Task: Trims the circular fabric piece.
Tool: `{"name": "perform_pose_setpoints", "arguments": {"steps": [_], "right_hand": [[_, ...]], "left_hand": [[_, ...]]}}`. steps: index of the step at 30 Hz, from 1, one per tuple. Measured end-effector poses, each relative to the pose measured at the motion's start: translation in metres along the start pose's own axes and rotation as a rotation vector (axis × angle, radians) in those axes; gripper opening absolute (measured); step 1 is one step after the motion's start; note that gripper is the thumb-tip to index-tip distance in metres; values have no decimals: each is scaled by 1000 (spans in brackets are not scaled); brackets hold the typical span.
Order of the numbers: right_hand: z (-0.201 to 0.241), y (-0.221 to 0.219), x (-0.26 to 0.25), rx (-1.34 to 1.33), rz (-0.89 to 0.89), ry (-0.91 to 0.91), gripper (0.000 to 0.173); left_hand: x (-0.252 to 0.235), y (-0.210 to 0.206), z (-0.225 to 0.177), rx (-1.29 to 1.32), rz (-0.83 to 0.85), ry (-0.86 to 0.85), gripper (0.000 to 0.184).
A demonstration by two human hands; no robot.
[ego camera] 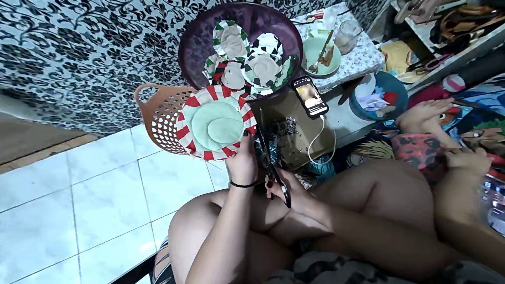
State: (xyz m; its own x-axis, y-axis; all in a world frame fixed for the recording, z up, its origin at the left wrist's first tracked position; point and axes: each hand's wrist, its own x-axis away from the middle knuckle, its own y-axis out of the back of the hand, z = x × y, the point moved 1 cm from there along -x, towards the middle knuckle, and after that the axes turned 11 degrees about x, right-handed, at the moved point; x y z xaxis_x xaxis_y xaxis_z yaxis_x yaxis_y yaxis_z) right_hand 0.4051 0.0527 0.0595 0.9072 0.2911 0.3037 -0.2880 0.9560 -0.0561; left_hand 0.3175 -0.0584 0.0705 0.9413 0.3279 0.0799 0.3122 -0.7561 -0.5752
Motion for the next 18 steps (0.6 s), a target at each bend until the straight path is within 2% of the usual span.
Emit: {"name": "perform_pose_setpoints", "arguments": {"steps": [5,10,13,18], "right_hand": [[-1,1,-1,-10,-32,43,41],[-2,1,-2,-3,-26,57,53],[-1,2,-2,41,-26,22,66],[4,5,-5,133,-10,-75,64]], "left_hand": [[3,0,1,-4,21,-19,25],[4,1,1,9,4,-7,23],[3,1,0,18,-2,-9,22],[3,1,-2,34,-8,-13,18]]}}
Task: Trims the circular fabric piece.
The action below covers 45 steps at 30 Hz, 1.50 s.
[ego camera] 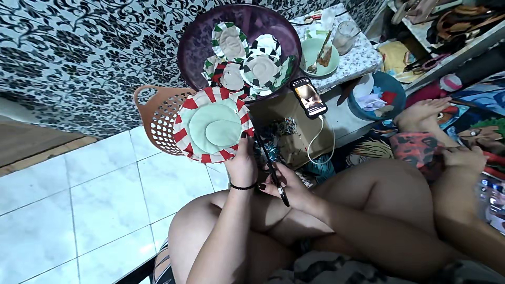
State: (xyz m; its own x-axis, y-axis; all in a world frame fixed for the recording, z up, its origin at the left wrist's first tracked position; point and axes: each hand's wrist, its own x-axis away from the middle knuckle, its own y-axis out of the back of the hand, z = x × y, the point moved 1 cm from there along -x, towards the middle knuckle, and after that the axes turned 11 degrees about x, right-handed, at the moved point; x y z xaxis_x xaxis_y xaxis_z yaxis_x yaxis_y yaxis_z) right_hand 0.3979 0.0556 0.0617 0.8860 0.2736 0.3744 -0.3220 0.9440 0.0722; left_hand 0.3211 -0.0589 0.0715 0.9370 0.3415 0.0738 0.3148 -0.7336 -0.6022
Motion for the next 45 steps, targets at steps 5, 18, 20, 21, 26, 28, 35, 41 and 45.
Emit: {"name": "perform_pose_setpoints", "arguments": {"steps": [5,18,20,21,26,28,35,41,45], "right_hand": [[-2,1,-1,50,17,-1,68],[-3,1,0,53,23,14,74],[-2,1,0,70,36,0,76],[-2,1,-1,78,40,0,76],[-4,1,-2,127,57,9,85],[-5,1,-1,132,60,10,86],[-4,1,-2,171,59,-3,80],[-8,-1,1,84,32,106,73],[-11,-2,0,-59,20,178,73]], "left_hand": [[0,-1,-1,28,15,-2,19],[2,0,-1,66,48,-24,20],[1,2,1,103,66,-26,20],[1,3,1,117,70,-24,19],[1,3,2,120,75,-31,17],[2,2,2,119,74,-32,18],[2,3,2,93,66,-57,19],[6,-1,-1,-27,22,-51,14],[5,2,1,-31,12,-72,13]]}}
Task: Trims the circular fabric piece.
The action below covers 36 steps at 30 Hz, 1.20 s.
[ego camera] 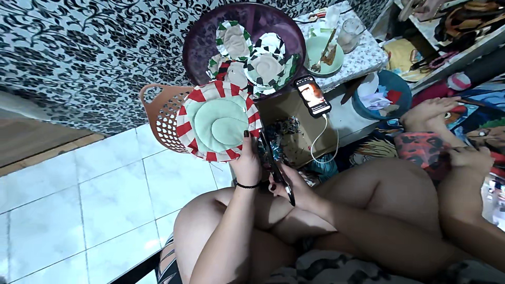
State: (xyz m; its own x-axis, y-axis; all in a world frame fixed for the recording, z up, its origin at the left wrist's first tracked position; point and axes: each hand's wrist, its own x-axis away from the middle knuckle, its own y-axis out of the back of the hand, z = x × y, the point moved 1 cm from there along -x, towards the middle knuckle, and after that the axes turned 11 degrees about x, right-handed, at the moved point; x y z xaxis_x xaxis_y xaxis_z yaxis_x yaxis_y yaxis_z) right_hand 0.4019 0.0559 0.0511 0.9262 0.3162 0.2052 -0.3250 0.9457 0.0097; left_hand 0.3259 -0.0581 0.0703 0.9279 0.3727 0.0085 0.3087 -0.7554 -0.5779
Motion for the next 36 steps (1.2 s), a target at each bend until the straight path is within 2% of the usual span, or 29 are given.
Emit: {"name": "perform_pose_setpoints", "arguments": {"steps": [2,7,11,14,18,25,29,33,36], "right_hand": [[-1,1,0,-32,-7,5,73],[1,0,1,-35,-39,-8,58],[0,-2,1,8,-59,-9,59],[2,-2,2,20,-88,-24,51],[4,-2,1,31,-102,-38,50],[6,-5,4,-33,-114,-89,49],[8,-4,5,-69,-113,-90,45],[8,-6,6,-84,-135,-71,44],[7,-8,7,-77,-162,-20,37]], "left_hand": [[0,0,0,12,-7,2,14],[3,-2,0,-9,-24,-1,10],[7,-2,4,-67,-41,-36,13],[8,-1,5,-98,-35,-62,13],[7,-1,5,-57,-18,-59,14],[9,-3,5,-116,-24,-79,7],[9,-2,8,-59,-23,-81,8],[10,-3,7,-19,-34,-80,12],[10,-3,8,-22,-45,-72,9]]}}
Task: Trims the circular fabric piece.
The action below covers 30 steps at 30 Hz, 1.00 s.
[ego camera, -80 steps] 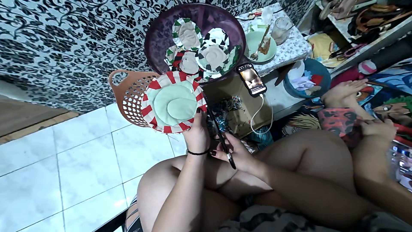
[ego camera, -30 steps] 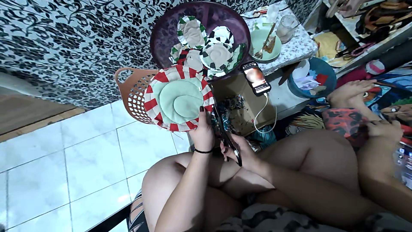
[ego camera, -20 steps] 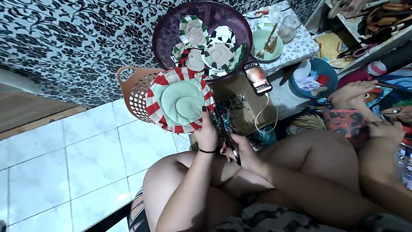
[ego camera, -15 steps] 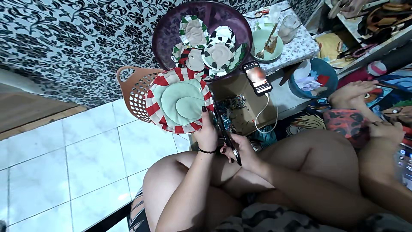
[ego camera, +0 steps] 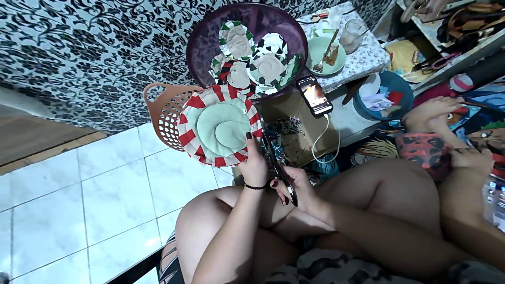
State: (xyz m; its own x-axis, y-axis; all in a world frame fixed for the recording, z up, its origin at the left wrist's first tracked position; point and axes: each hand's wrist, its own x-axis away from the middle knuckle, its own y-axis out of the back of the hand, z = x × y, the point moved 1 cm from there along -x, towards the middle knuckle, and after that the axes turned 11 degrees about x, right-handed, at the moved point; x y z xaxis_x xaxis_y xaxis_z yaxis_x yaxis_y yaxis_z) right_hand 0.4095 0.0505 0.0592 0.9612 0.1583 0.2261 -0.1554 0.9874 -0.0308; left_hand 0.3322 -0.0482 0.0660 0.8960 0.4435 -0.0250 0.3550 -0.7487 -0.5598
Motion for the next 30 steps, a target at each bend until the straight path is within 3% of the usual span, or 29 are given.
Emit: {"name": "perform_pose_setpoints", "arguments": {"steps": [8,24,27,30], "right_hand": [[3,-2,4,-37,-9,13,27],[9,0,5,44,-5,-48,31],[10,5,0,80,41,-68,37],[4,8,-4,119,100,-35,54]], "left_hand": [[2,-4,-5,8,-24,24,13],[-2,-3,-7,106,-35,15,14],[-7,1,-7,102,-39,-5,15],[-10,2,-10,97,-36,8,17]]}}
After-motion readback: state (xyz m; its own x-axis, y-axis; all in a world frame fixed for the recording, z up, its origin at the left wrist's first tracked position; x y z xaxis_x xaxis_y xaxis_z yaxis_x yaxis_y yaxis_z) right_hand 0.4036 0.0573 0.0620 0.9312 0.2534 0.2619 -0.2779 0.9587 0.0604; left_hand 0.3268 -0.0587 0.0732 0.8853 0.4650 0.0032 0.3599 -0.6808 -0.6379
